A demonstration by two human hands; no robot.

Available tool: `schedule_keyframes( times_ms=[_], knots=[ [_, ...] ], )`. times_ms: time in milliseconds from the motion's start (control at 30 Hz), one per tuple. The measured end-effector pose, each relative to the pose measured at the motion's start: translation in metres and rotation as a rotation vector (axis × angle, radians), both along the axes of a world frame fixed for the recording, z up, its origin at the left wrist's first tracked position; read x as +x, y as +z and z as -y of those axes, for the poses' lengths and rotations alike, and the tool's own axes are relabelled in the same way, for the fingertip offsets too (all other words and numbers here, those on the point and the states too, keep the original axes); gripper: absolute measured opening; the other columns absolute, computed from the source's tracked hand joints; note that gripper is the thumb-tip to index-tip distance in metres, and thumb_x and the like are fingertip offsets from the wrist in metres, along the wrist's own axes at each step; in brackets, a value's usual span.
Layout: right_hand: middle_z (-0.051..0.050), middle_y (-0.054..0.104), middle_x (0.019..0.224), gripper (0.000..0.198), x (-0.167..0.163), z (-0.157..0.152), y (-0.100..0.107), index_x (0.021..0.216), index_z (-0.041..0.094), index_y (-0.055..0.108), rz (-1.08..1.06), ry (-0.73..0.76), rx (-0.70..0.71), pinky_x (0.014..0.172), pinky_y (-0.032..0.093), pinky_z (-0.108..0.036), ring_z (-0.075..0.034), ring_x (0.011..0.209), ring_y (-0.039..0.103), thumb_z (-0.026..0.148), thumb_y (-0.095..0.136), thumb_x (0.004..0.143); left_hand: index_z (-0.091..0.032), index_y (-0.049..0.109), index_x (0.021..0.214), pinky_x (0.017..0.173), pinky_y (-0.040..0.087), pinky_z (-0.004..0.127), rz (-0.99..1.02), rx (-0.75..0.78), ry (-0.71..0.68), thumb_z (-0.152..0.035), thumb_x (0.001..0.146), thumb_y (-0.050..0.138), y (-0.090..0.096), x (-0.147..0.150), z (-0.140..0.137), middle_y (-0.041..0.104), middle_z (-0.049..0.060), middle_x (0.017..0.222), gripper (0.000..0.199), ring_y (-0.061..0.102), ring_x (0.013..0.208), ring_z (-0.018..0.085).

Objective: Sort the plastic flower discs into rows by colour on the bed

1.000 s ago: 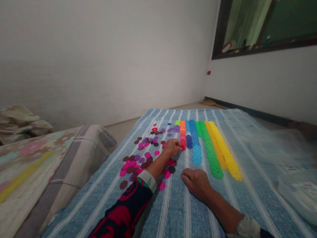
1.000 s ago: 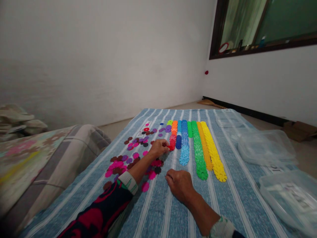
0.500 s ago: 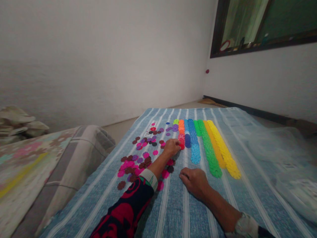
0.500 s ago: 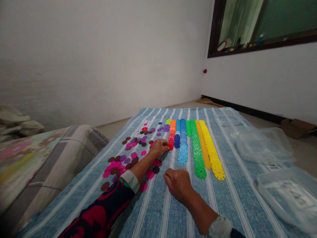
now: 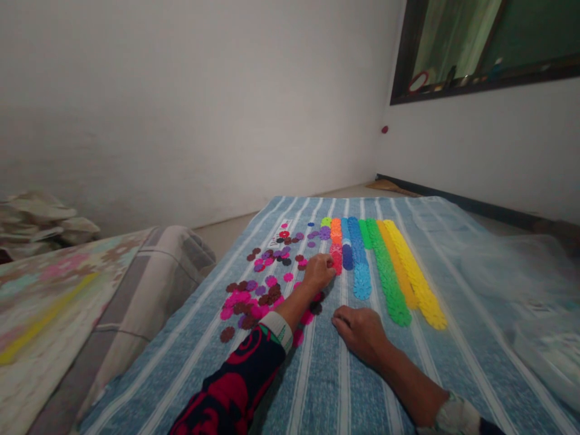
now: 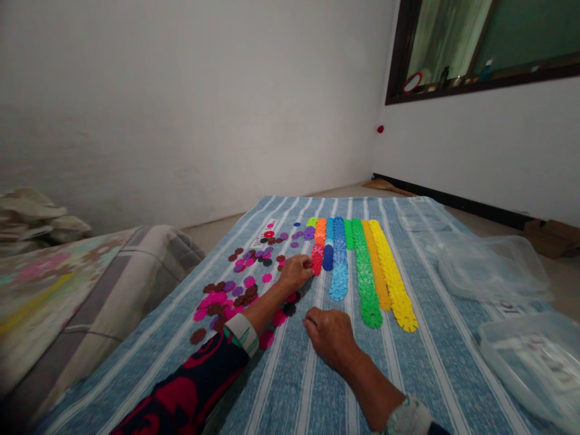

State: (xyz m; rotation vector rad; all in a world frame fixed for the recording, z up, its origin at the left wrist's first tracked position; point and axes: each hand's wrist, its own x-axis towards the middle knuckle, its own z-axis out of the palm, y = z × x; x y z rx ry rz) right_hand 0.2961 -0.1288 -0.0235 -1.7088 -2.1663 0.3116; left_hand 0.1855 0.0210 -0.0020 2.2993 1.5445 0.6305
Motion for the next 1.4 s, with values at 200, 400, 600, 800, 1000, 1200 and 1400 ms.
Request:
schedule_keyframes(
  times_ms=[200, 400, 600, 800, 1000, 1200, 1400],
  knots=[
    [-0.004, 0.076, 0.081, 0.029, 0.002, 0.001, -0.006, 0.09, 0.023, 0.071, -0.011, 0.012, 0.001, 0.063, 0.035, -0.026, -0.019, 0.077, 0.071, 0.032, 0.044, 0.094, -0.017, 0.073, 0.086, 0.077, 0.046, 0.027, -0.002, 0.025, 0.002, -0.014, 0.071, 0.061, -0.001, -0.009, 0.007, 0.071, 0.005, 0.084, 0.019, 0.061, 0.079, 0.017],
    [-0.002, 0.076, 0.081, 0.03, 0.003, 0.001, -0.013, 0.089, 0.024, 0.071, -0.046, 0.025, 0.021, 0.064, 0.036, -0.026, -0.02, 0.077, 0.071, 0.032, 0.043, 0.094, -0.018, 0.074, 0.084, 0.077, 0.047, 0.027, -0.068, 0.009, 0.135, -0.016, 0.075, 0.058, 0.013, -0.069, -0.004, 0.072, 0.004, 0.08, 0.018, 0.063, 0.079, 0.017],
    [-0.003, 0.076, 0.08, 0.03, 0.003, 0.002, -0.013, 0.089, 0.024, 0.071, -0.044, 0.019, 0.029, 0.064, 0.036, -0.026, -0.02, 0.076, 0.07, 0.032, 0.043, 0.093, -0.017, 0.076, 0.08, 0.079, 0.046, 0.026, -0.211, -0.022, 0.317, -0.009, 0.074, 0.054, 0.028, -0.147, -0.021, 0.074, 0.006, 0.083, 0.024, 0.066, 0.087, 0.02],
    [-0.002, 0.076, 0.08, 0.03, 0.003, 0.003, -0.011, 0.088, 0.024, 0.071, -0.051, 0.015, 0.03, 0.064, 0.037, -0.026, -0.02, 0.077, 0.071, 0.032, 0.043, 0.093, -0.022, 0.077, 0.084, 0.088, 0.044, 0.021, -0.285, -0.043, 0.297, -0.007, 0.074, 0.056, 0.029, -0.184, -0.023, 0.076, 0.002, 0.099, 0.028, 0.066, 0.101, 0.019],
    [-0.003, 0.075, 0.08, 0.03, 0.003, 0.003, -0.01, 0.088, 0.023, 0.071, -0.06, 0.017, 0.008, 0.065, 0.037, -0.027, -0.02, 0.077, 0.07, 0.032, 0.043, 0.093, -0.019, 0.077, 0.092, 0.086, 0.045, 0.021, -0.328, -0.045, 0.32, -0.011, 0.077, 0.054, 0.031, -0.192, -0.022, 0.076, 0.004, 0.101, 0.029, 0.066, 0.1, 0.019],
    [-0.003, 0.076, 0.082, 0.031, 0.003, 0.002, -0.011, 0.09, 0.023, 0.072, -0.071, 0.024, -0.005, 0.066, 0.037, -0.027, -0.02, 0.079, 0.07, 0.032, 0.042, 0.094, -0.02, 0.077, 0.085, 0.082, 0.045, 0.023, -0.408, -0.064, 0.288, -0.02, 0.076, 0.058, 0.034, -0.188, -0.018, 0.075, 0.004, 0.097, 0.021, 0.066, 0.095, 0.019],
    [-0.002, 0.076, 0.083, 0.03, 0.002, 0.003, -0.009, 0.09, 0.023, 0.072, -0.067, 0.011, 0.0, 0.066, 0.036, -0.027, -0.021, 0.079, 0.07, 0.032, 0.044, 0.093, -0.018, 0.076, 0.085, 0.074, 0.046, 0.026, -0.469, -0.088, 0.296, -0.021, 0.073, 0.06, 0.034, -0.182, -0.021, 0.075, 0.008, 0.091, 0.02, 0.067, 0.088, 0.022]
  ],
)
